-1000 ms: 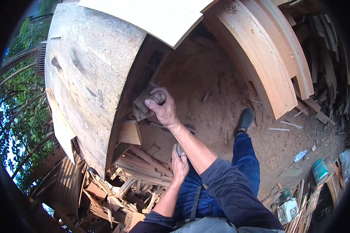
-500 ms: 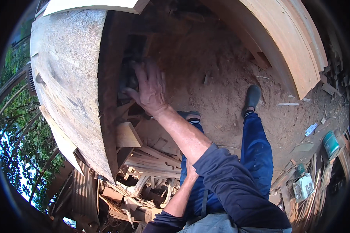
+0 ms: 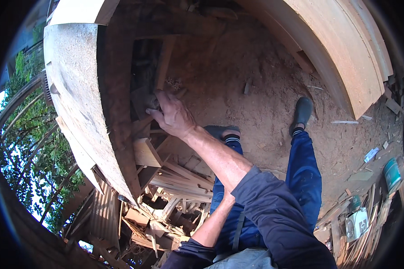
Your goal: The person measures and aligns wooden panels on a table saw station, uses a tape measure to check dimensions, and sets up pieces for cutting.
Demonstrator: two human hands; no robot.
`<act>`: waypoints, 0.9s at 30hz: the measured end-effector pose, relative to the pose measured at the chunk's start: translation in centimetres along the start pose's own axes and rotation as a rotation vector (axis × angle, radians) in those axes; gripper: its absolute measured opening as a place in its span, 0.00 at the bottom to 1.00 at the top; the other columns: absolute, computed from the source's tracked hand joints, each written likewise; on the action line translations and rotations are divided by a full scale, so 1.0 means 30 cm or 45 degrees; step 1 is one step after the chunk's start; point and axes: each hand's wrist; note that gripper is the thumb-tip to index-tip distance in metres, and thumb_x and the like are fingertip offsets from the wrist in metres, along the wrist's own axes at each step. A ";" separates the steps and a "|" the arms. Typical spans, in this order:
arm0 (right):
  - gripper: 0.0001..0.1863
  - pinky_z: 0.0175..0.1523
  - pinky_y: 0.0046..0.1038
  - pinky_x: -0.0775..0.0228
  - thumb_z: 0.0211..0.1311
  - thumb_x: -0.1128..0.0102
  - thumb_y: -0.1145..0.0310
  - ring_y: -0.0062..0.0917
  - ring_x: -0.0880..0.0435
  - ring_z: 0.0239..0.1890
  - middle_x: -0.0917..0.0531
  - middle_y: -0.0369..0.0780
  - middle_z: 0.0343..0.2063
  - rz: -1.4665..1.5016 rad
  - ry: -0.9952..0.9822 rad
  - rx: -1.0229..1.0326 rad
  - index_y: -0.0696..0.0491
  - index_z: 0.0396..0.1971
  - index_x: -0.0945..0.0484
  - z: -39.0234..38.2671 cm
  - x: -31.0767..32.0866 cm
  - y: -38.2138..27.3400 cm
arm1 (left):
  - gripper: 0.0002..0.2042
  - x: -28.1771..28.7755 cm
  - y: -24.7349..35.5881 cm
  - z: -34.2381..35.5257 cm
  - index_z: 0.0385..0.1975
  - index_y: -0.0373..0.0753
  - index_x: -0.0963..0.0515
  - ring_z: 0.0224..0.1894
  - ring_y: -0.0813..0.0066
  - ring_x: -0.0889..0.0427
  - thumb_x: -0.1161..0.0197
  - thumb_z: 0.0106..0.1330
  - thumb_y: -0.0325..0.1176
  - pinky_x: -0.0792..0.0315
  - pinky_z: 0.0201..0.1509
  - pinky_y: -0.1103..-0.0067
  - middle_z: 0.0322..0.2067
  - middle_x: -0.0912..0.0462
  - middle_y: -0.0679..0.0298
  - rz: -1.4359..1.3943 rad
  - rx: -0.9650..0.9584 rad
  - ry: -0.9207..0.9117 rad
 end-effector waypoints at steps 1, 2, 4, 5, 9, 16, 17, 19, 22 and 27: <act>0.26 0.46 0.40 0.23 0.59 0.31 0.64 0.47 0.15 0.42 0.18 0.53 0.40 0.079 0.129 0.068 0.60 0.53 0.28 0.002 -0.010 -0.014 | 0.35 -0.004 0.003 -0.007 0.67 0.33 0.37 0.63 0.64 0.26 0.31 0.63 0.41 0.31 0.66 0.70 0.61 0.25 0.53 0.020 0.007 -0.013; 0.26 0.46 0.40 0.23 0.59 0.31 0.64 0.47 0.15 0.42 0.18 0.53 0.40 0.071 0.091 0.051 0.60 0.53 0.28 0.004 -0.022 -0.026 | 0.35 -0.004 0.006 -0.012 0.67 0.33 0.37 0.63 0.64 0.26 0.32 0.63 0.41 0.31 0.66 0.70 0.61 0.26 0.53 0.038 0.023 -0.026; 0.26 0.45 0.40 0.24 0.58 0.31 0.65 0.48 0.16 0.43 0.18 0.54 0.41 0.190 0.384 0.108 0.60 0.53 0.28 0.015 -0.047 -0.035 | 0.34 0.002 0.011 -0.011 0.68 0.32 0.38 0.63 0.64 0.26 0.34 0.65 0.40 0.31 0.66 0.70 0.62 0.26 0.52 0.051 0.033 -0.055; 0.26 0.47 0.41 0.23 0.56 0.30 0.67 0.48 0.17 0.44 0.19 0.53 0.41 0.139 0.402 0.095 0.59 0.53 0.27 0.028 -0.059 -0.033 | 0.34 0.008 0.013 -0.006 0.68 0.32 0.39 0.63 0.64 0.26 0.35 0.66 0.40 0.31 0.66 0.70 0.62 0.26 0.52 0.057 0.041 -0.060; 0.31 0.49 0.42 0.24 0.53 0.28 0.68 0.48 0.20 0.47 0.23 0.51 0.42 -0.522 0.174 0.047 0.59 0.57 0.29 0.064 -0.102 -0.020 | 0.33 0.048 0.037 0.034 0.69 0.31 0.41 0.63 0.64 0.27 0.39 0.69 0.40 0.31 0.65 0.70 0.62 0.27 0.52 0.101 0.047 -0.052; 0.35 0.55 0.44 0.26 0.54 0.28 0.58 0.49 0.23 0.53 0.24 0.53 0.46 -0.429 -0.091 0.108 0.53 0.62 0.26 -0.031 0.102 -0.048 | 0.30 0.130 0.259 0.131 0.71 0.30 0.45 0.63 0.63 0.27 0.46 0.74 0.38 0.31 0.65 0.70 0.63 0.29 0.51 -0.085 0.146 0.253; 0.36 0.56 0.44 0.26 0.55 0.29 0.55 0.49 0.22 0.53 0.23 0.54 0.49 -0.647 -0.199 -0.018 0.53 0.63 0.27 -0.070 0.169 -0.055 | 0.30 0.151 0.315 0.140 0.72 0.29 0.46 0.63 0.61 0.27 0.47 0.75 0.38 0.31 0.65 0.70 0.63 0.29 0.49 -0.226 0.291 0.326; 0.39 0.58 0.44 0.26 0.56 0.30 0.49 0.50 0.19 0.52 0.22 0.56 0.54 -0.756 -0.465 -0.342 0.54 0.65 0.28 -0.124 0.296 -0.061 | 0.29 0.213 0.412 0.216 0.73 0.33 0.47 0.53 0.70 0.26 0.48 0.75 0.33 0.30 0.51 0.77 0.60 0.28 0.52 -0.254 0.233 0.484; 0.44 0.60 0.41 0.26 0.55 0.31 0.43 0.48 0.16 0.51 0.20 0.56 0.55 -0.368 -0.662 -0.493 0.55 0.66 0.30 -0.157 0.374 -0.088 | 0.28 0.317 0.538 0.341 0.73 0.35 0.45 0.48 0.76 0.23 0.48 0.75 0.28 0.26 0.46 0.82 0.60 0.28 0.56 0.183 -0.213 0.556; 0.28 0.51 0.31 0.24 0.51 0.32 0.61 0.31 0.14 0.42 0.13 0.46 0.39 0.071 -0.475 -0.343 0.59 0.51 0.20 -0.037 0.328 -0.121 | 0.32 0.433 0.690 0.454 0.75 0.35 0.48 0.65 0.63 0.31 0.43 0.73 0.28 0.35 0.69 0.69 0.69 0.38 0.49 0.272 -0.429 0.550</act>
Point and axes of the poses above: each hand's wrist, its own z-axis towards the middle knuckle, its own x-axis out of the back of the hand, y = z × x
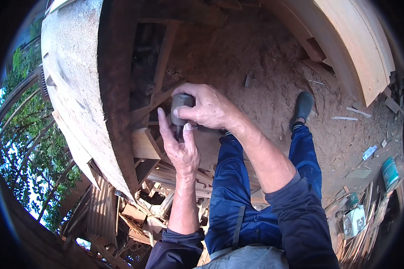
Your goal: The person measures and aligns wooden panels on a table saw station, uses a tape measure to check dimensions, and sets up pieces for cutting.
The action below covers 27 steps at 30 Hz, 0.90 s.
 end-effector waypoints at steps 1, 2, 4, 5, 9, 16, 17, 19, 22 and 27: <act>0.26 0.50 0.31 0.24 0.53 0.32 0.62 0.30 0.14 0.41 0.13 0.45 0.39 0.099 0.128 0.137 0.59 0.51 0.20 0.029 0.001 -0.013 | 0.37 0.018 0.012 0.001 0.76 0.37 0.52 0.65 0.61 0.31 0.39 0.72 0.34 0.35 0.68 0.67 0.71 0.39 0.48 0.055 -0.010 0.015; 0.25 0.49 0.29 0.23 0.54 0.31 0.63 0.28 0.14 0.40 0.13 0.44 0.40 0.147 0.335 0.324 0.59 0.52 0.20 0.062 -0.002 -0.025 | 0.40 0.026 0.016 -0.011 0.77 0.38 0.55 0.65 0.60 0.30 0.38 0.71 0.37 0.34 0.67 0.67 0.72 0.41 0.48 0.070 -0.022 0.026; 0.23 0.49 0.27 0.21 0.55 0.29 0.66 0.27 0.14 0.42 0.13 0.43 0.41 0.041 0.604 0.472 0.57 0.51 0.19 0.109 -0.005 -0.042 | 0.45 0.053 0.011 -0.091 0.77 0.39 0.57 0.64 0.57 0.29 0.33 0.67 0.36 0.32 0.63 0.65 0.73 0.49 0.49 0.046 -0.046 0.030; 0.21 0.49 0.27 0.20 0.55 0.28 0.68 0.26 0.13 0.43 0.14 0.42 0.42 0.044 0.740 0.645 0.56 0.49 0.19 0.132 -0.011 -0.051 | 0.43 0.060 -0.001 -0.153 0.77 0.41 0.56 0.64 0.56 0.28 0.36 0.69 0.41 0.31 0.63 0.66 0.75 0.51 0.51 0.166 -0.046 -0.041; 0.20 0.49 0.26 0.19 0.54 0.27 0.73 0.26 0.12 0.43 0.14 0.41 0.42 -0.124 1.139 0.882 0.54 0.47 0.20 0.166 -0.028 -0.060 | 0.37 0.073 -0.094 -0.465 0.72 0.34 0.43 0.61 0.49 0.25 0.32 0.63 0.27 0.27 0.62 0.64 0.70 0.45 0.41 0.169 0.079 -0.544; 0.23 0.53 0.27 0.20 0.52 0.27 0.76 0.28 0.12 0.44 0.15 0.42 0.42 -0.186 0.955 1.009 0.55 0.49 0.24 0.203 -0.032 -0.039 | 0.27 0.126 -0.259 -0.864 0.65 0.36 0.33 0.61 0.45 0.29 0.38 0.66 0.32 0.31 0.64 0.59 0.64 0.33 0.45 0.366 0.573 -1.003; 0.23 0.53 0.27 0.20 0.52 0.27 0.76 0.28 0.12 0.44 0.15 0.42 0.42 -0.184 0.944 0.969 0.55 0.49 0.24 0.198 -0.049 -0.035 | 0.26 0.123 -0.275 -0.887 0.65 0.37 0.32 0.61 0.47 0.28 0.38 0.65 0.33 0.33 0.64 0.59 0.62 0.31 0.47 0.496 0.313 -0.951; 0.24 0.53 0.27 0.19 0.53 0.27 0.76 0.27 0.13 0.45 0.15 0.42 0.42 0.043 0.895 0.887 0.56 0.50 0.25 0.197 -0.074 -0.022 | 0.26 0.096 -0.312 -0.902 0.64 0.37 0.31 0.61 0.48 0.28 0.39 0.65 0.33 0.33 0.63 0.60 0.61 0.29 0.48 0.417 0.291 -0.880; 0.24 0.52 0.25 0.18 0.54 0.27 0.76 0.26 0.13 0.45 0.15 0.42 0.41 0.591 0.761 0.717 0.58 0.50 0.26 0.196 -0.139 -0.005 | 0.25 0.076 -0.342 -0.903 0.62 0.38 0.30 0.60 0.50 0.27 0.39 0.64 0.33 0.32 0.60 0.60 0.59 0.27 0.49 0.498 0.229 -0.908; 0.24 0.48 0.25 0.17 0.54 0.26 0.76 0.25 0.12 0.41 0.15 0.43 0.41 0.363 0.743 0.674 0.60 0.49 0.27 0.267 -0.212 0.018 | 0.25 0.090 -0.365 -0.885 0.62 0.38 0.29 0.58 0.52 0.26 0.39 0.63 0.32 0.31 0.58 0.62 0.58 0.26 0.50 0.479 0.259 -0.888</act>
Point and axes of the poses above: each hand's wrist, its own z-axis towards the middle knuckle, its own x-axis out of the back of the hand, y = z × x
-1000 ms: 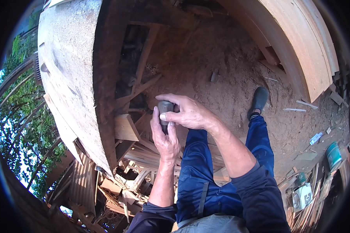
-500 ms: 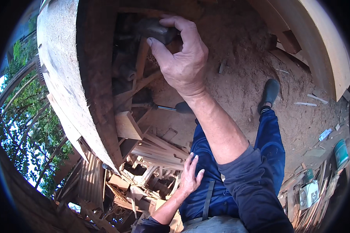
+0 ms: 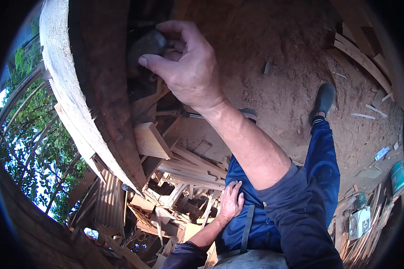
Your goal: The person measures and aligns wooden panels on a table saw station, uses a tape measure to check dimensions, and sets up pieces for cutting.
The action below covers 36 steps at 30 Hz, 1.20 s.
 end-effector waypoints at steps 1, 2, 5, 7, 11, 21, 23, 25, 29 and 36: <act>0.24 0.46 0.26 0.17 0.53 0.26 0.75 0.26 0.12 0.39 0.15 0.43 0.40 0.103 -0.016 -0.156 0.59 0.49 0.26 0.003 -0.024 0.012 | 0.25 0.002 -0.001 -0.003 0.62 0.38 0.28 0.57 0.52 0.26 0.39 0.63 0.32 0.31 0.58 0.62 0.58 0.26 0.51 0.022 0.000 -0.024; 0.24 0.46 0.26 0.17 0.53 0.26 0.75 0.26 0.12 0.39 0.15 0.43 0.40 0.110 -0.014 -0.158 0.59 0.49 0.26 0.009 -0.047 0.023 | 0.25 0.004 -0.005 -0.002 0.62 0.38 0.28 0.57 0.52 0.25 0.39 0.63 0.32 0.31 0.57 0.62 0.57 0.26 0.51 0.044 -0.003 -0.049; 0.23 0.43 0.29 0.19 0.51 0.26 0.75 0.32 0.12 0.37 0.15 0.44 0.38 -0.164 -0.034 -0.058 0.59 0.48 0.23 0.025 -0.114 0.055 | 0.25 -0.004 -0.013 -0.004 0.61 0.38 0.28 0.57 0.52 0.25 0.39 0.63 0.33 0.31 0.57 0.62 0.56 0.25 0.51 0.084 0.006 -0.053; 0.21 0.42 0.34 0.20 0.48 0.29 0.75 0.39 0.13 0.38 0.16 0.47 0.38 -0.362 0.190 0.351 0.58 0.45 0.21 0.030 -0.147 0.068 | 0.24 -0.013 -0.025 -0.007 0.60 0.37 0.27 0.56 0.52 0.25 0.39 0.62 0.33 0.31 0.57 0.62 0.56 0.25 0.51 0.103 0.008 -0.083; 0.19 0.45 0.37 0.22 0.47 0.30 0.75 0.45 0.16 0.43 0.19 0.50 0.42 -0.250 0.238 0.398 0.58 0.42 0.20 0.045 -0.179 0.086 | 0.23 -0.030 -0.053 -0.018 0.57 0.35 0.27 0.56 0.50 0.25 0.38 0.61 0.34 0.31 0.57 0.60 0.56 0.26 0.50 0.049 -0.027 -0.075; 0.18 0.51 0.42 0.26 0.50 0.35 0.77 0.49 0.22 0.44 0.25 0.51 0.45 -0.285 0.263 0.346 0.59 0.44 0.22 0.035 -0.217 0.115 | 0.23 -0.039 -0.064 -0.034 0.53 0.35 0.25 0.59 0.47 0.29 0.37 0.57 0.35 0.34 0.58 0.59 0.56 0.27 0.45 -0.117 0.066 -0.055; 0.18 0.51 0.43 0.27 0.50 0.35 0.77 0.49 0.22 0.44 0.25 0.51 0.46 -0.321 0.230 0.375 0.59 0.44 0.22 0.014 -0.214 0.118 | 0.22 -0.043 -0.074 -0.031 0.52 0.35 0.25 0.59 0.46 0.30 0.37 0.57 0.35 0.35 0.59 0.57 0.56 0.27 0.45 -0.149 0.021 -0.002; 0.17 0.52 0.41 0.26 0.51 0.36 0.78 0.48 0.22 0.47 0.26 0.52 0.48 -0.585 0.153 0.477 0.60 0.44 0.21 0.005 -0.214 0.121 | 0.22 -0.047 -0.080 -0.027 0.52 0.35 0.25 0.58 0.47 0.29 0.37 0.58 0.35 0.34 0.58 0.57 0.56 0.27 0.45 -0.075 0.032 -0.025; 0.17 0.53 0.40 0.26 0.52 0.37 0.79 0.49 0.23 0.49 0.26 0.53 0.48 -0.617 0.093 0.494 0.61 0.44 0.20 -0.003 -0.194 0.109 | 0.20 -0.041 -0.060 -0.009 0.52 0.36 0.24 0.56 0.50 0.26 0.38 0.60 0.35 0.32 0.57 0.59 0.55 0.25 0.50 0.031 -0.044 -0.046; 0.27 0.57 0.38 0.28 0.58 0.34 0.75 0.42 0.26 0.57 0.31 0.52 0.58 -1.043 0.047 0.688 0.58 0.59 0.27 -0.076 0.032 -0.341 | 0.22 0.013 0.003 -0.011 0.57 0.41 0.24 0.57 0.57 0.24 0.39 0.62 0.37 0.31 0.58 0.62 0.53 0.23 0.57 -0.136 -0.023 0.140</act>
Point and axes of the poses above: each hand's wrist, its own z-axis towards the middle knuckle, its own x-axis out of the back of the hand, y = z × x
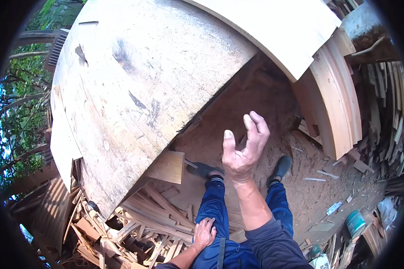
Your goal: The person measures and aligns wooden panels on a table saw station, uses a tape measure to check dimensions, and sets up pieces for cutting.
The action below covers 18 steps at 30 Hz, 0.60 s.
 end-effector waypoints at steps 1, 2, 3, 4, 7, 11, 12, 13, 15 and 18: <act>0.31 0.60 0.39 0.30 0.59 0.34 0.71 0.43 0.29 0.60 0.32 0.52 0.59 -0.078 0.030 0.100 0.58 0.63 0.33 0.066 0.101 -0.025 | 0.22 0.006 0.004 -0.005 0.57 0.41 0.23 0.56 0.57 0.24 0.39 0.62 0.37 0.31 0.58 0.62 0.52 0.23 0.57 -0.004 -0.011 0.014; 0.34 0.62 0.39 0.32 0.62 0.35 0.66 0.41 0.30 0.61 0.33 0.52 0.60 -0.165 0.100 0.115 0.59 0.65 0.38 0.148 0.185 -0.044 | 0.22 0.007 0.006 -0.011 0.56 0.41 0.23 0.55 0.57 0.24 0.39 0.62 0.37 0.31 0.57 0.61 0.51 0.22 0.57 -0.010 0.007 0.022; 0.33 0.62 0.38 0.32 0.65 0.37 0.64 0.38 0.30 0.61 0.32 0.51 0.59 -0.099 0.209 -0.090 0.59 0.66 0.39 0.233 0.245 -0.056 | 0.21 0.008 0.008 -0.018 0.56 0.41 0.23 0.54 0.57 0.24 0.39 0.61 0.38 0.31 0.57 0.61 0.51 0.22 0.57 -0.033 -0.025 0.060; 0.31 0.61 0.38 0.32 0.69 0.40 0.60 0.37 0.29 0.60 0.31 0.51 0.58 0.141 0.341 -0.286 0.60 0.65 0.39 0.331 0.282 -0.040 | 0.21 0.003 0.009 -0.030 0.55 0.41 0.23 0.53 0.58 0.23 0.39 0.61 0.38 0.31 0.56 0.61 0.50 0.22 0.57 -0.057 -0.029 0.089; 0.44 0.66 0.41 0.35 0.67 0.39 0.43 0.45 0.30 0.64 0.32 0.56 0.62 1.029 0.196 -1.228 0.59 0.70 0.43 0.590 0.294 0.031 | 0.21 -0.011 0.020 -0.055 0.55 0.41 0.23 0.53 0.58 0.24 0.39 0.62 0.40 0.31 0.56 0.61 0.50 0.23 0.57 -0.043 -0.069 0.108; 0.28 0.57 0.43 0.19 0.63 0.32 0.71 0.37 0.15 0.51 0.17 0.47 0.52 1.131 -0.155 -1.288 0.59 0.61 0.29 0.741 0.158 0.132 | 0.20 0.005 0.091 -0.071 0.54 0.39 0.23 0.48 0.56 0.20 0.38 0.64 0.39 0.27 0.52 0.60 0.48 0.21 0.55 -0.249 -0.055 0.130; 0.26 0.52 0.41 0.17 0.59 0.30 0.76 0.37 0.15 0.48 0.18 0.46 0.49 1.127 -0.052 -1.273 0.61 0.57 0.27 0.744 0.125 0.131 | 0.20 0.027 0.124 -0.067 0.54 0.39 0.23 0.48 0.56 0.20 0.38 0.64 0.39 0.27 0.52 0.60 0.48 0.21 0.55 -0.252 -0.106 0.160; 0.25 0.53 0.42 0.18 0.58 0.32 0.80 0.38 0.15 0.48 0.18 0.46 0.48 1.163 0.003 -1.379 0.61 0.56 0.27 0.743 0.115 0.120 | 0.19 0.059 0.164 -0.063 0.53 0.38 0.22 0.44 0.55 0.19 0.37 0.64 0.38 0.25 0.49 0.61 0.45 0.20 0.55 -0.428 -0.070 0.132; 0.30 0.60 0.47 0.22 0.59 0.38 0.85 0.40 0.19 0.54 0.23 0.48 0.55 1.355 0.065 -1.247 0.58 0.63 0.33 0.719 0.103 0.058 | 0.17 0.154 0.255 -0.037 0.52 0.35 0.22 0.37 0.56 0.16 0.36 0.64 0.34 0.22 0.44 0.66 0.40 0.17 0.52 -0.616 -0.146 0.179; 0.35 0.62 0.52 0.24 0.58 0.40 0.88 0.43 0.23 0.58 0.25 0.47 0.57 1.441 0.130 -1.209 0.55 0.65 0.39 0.650 0.127 -0.089 | 0.17 0.356 0.412 0.022 0.53 0.34 0.22 0.40 0.65 0.14 0.37 0.68 0.33 0.21 0.44 0.71 0.42 0.16 0.54 -0.877 -0.236 0.330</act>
Point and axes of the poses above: each hand's wrist, its own z-axis towards the middle knuckle, its own x-axis out of the back of the hand, y = z × x
